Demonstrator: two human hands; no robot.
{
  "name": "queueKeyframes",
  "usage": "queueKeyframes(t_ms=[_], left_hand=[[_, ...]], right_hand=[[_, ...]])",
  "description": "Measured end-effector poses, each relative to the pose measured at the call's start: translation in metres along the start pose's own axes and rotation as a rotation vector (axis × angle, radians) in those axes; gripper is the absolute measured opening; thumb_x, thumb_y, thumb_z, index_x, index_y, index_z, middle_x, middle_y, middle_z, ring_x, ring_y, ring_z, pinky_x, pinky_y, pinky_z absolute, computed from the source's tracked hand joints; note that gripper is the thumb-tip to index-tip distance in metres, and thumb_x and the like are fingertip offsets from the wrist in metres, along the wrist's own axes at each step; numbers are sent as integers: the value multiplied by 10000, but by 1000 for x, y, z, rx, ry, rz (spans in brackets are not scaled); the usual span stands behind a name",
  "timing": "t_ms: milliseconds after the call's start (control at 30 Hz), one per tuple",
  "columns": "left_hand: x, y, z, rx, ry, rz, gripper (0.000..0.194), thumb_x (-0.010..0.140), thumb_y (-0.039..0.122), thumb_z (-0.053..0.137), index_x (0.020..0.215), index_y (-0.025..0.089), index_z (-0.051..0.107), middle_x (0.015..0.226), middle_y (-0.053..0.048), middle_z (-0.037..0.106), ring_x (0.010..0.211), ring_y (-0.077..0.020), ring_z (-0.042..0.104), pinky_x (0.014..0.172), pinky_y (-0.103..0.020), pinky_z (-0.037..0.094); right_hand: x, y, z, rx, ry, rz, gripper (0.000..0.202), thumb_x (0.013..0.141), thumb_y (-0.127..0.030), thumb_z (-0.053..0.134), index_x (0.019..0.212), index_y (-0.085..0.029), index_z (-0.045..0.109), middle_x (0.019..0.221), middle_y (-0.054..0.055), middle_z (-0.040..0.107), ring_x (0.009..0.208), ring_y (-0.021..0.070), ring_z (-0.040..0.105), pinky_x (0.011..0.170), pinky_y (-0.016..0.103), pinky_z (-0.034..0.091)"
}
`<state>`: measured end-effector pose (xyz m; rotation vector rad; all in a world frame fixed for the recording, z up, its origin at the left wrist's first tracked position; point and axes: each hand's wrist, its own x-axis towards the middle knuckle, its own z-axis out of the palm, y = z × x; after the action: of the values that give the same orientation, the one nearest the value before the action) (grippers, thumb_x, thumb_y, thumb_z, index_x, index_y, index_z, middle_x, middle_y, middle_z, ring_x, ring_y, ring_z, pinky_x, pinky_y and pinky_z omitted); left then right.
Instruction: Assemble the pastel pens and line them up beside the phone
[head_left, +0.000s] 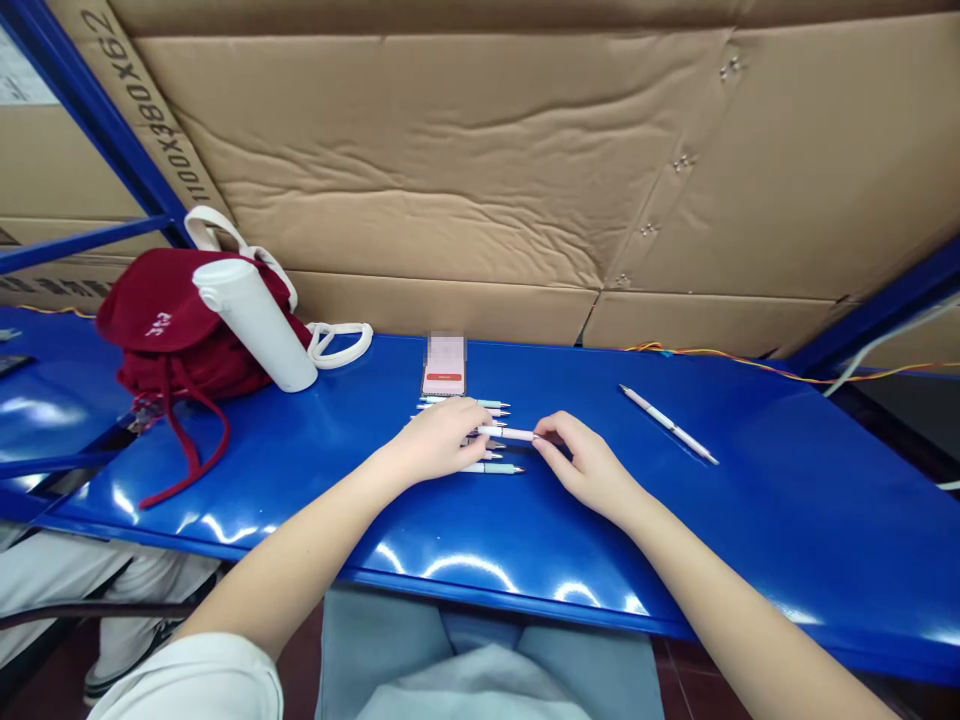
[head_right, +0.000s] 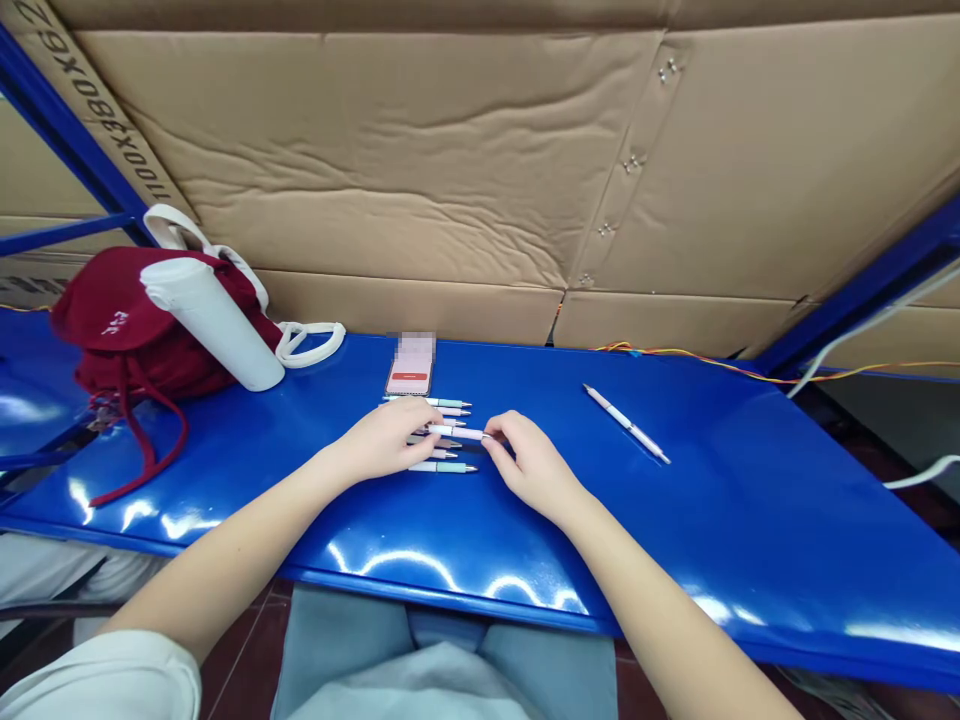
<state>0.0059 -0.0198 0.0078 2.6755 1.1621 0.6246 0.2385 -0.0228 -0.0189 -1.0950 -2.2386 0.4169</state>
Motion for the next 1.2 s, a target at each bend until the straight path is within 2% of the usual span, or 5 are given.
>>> queueKeyframes(t_ms=[700, 900, 967, 1100, 1200], left_hand=[[0, 4, 2, 76, -31, 3, 188, 914, 280, 458, 885, 154, 593, 904, -71, 645, 860, -188, 583, 771, -295, 458], [-3, 5, -9, 80, -260, 87, 138, 793, 264, 550, 696, 181, 604, 748, -15, 613, 706, -159, 568, 606, -248, 394], [-4, 5, -12, 69, -310, 83, 146, 766, 282, 570, 659, 187, 597, 705, -2, 608, 665, -155, 559, 570, -251, 360], [-6, 5, -15, 71, -336, 63, 153, 725, 312, 598, 630, 195, 570, 652, 10, 590, 619, -153, 536, 516, -254, 300], [-6, 2, -14, 84, -336, 22, 113, 715, 281, 583, 640, 199, 564, 659, 10, 593, 607, -152, 533, 493, -255, 287]], right_hand=[[3, 3, -3, -30, -58, -12, 292, 936, -321, 376, 784, -202, 595, 748, 40, 603, 717, 173, 548, 679, 323, 430], [3, -3, -11, -13, -187, -33, 256, 875, -383, 501, 733, -208, 622, 699, 12, 622, 687, 159, 562, 705, 317, 423], [3, 7, -21, -64, -101, 46, 272, 862, -405, 497, 732, -204, 626, 717, 30, 631, 689, 170, 567, 679, 317, 425], [-2, 51, -51, -374, 279, 412, 283, 816, -441, 496, 783, -194, 630, 795, 82, 631, 749, 233, 576, 671, 356, 426], [-10, 84, -72, -553, 264, 705, 396, 758, -529, 526, 941, -193, 627, 928, 139, 627, 874, 330, 568, 675, 421, 428]])
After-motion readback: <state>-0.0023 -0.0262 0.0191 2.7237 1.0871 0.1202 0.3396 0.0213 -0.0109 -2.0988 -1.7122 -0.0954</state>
